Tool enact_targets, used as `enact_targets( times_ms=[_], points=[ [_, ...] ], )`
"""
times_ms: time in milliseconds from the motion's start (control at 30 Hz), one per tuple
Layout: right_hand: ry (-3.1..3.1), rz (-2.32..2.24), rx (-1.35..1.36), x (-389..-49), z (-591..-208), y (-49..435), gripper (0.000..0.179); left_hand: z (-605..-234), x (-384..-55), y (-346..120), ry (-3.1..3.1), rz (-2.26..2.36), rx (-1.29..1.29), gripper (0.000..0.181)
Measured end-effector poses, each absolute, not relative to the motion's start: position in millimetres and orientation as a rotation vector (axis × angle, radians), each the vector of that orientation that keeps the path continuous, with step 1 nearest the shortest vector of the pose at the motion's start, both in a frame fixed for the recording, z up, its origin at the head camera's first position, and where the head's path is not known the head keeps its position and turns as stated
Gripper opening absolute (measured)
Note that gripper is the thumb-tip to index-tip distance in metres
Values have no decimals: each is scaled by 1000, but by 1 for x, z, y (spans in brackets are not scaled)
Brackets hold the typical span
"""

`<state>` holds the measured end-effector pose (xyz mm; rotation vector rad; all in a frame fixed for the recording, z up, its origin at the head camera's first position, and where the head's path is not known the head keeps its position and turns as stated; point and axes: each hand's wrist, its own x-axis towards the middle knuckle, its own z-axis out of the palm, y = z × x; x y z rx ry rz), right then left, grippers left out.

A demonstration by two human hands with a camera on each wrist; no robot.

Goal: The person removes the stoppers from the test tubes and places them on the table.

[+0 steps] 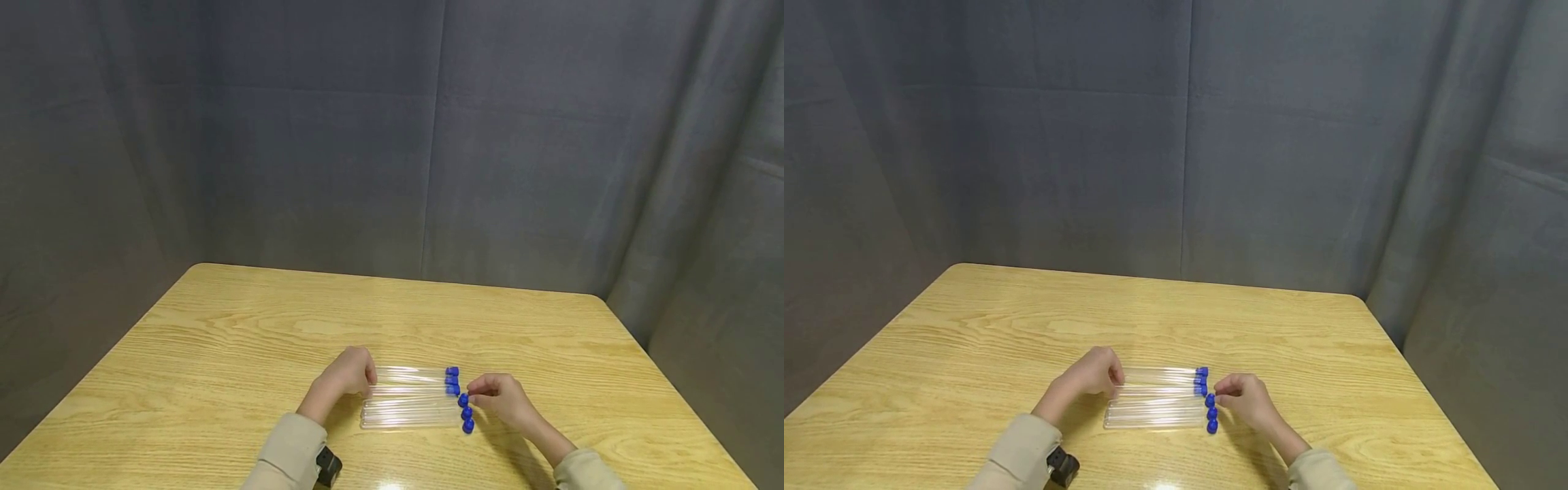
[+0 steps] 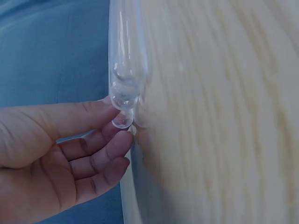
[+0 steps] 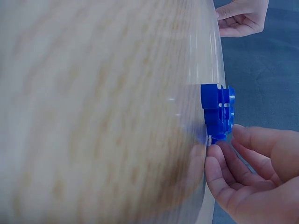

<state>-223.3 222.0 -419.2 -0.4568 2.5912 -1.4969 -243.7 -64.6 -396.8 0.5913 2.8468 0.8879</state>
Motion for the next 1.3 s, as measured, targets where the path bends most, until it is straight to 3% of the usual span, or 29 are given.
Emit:
enact_targets(
  times_ms=[667, 900, 1300],
  points=[
    [2550, -1508, -470, -220, -417, 223, 17, -396, -242, -69, 2799, 937, 615, 10],
    [2515, -1554, -450, -219, -417, 226, 21, -394, -243, -69, 2721, 1059, 623, 18],
    [2410, -1657, -451, -221, -416, 230, 26, -392, -241, -78, 2537, 1343, 656, 8]
  ],
)
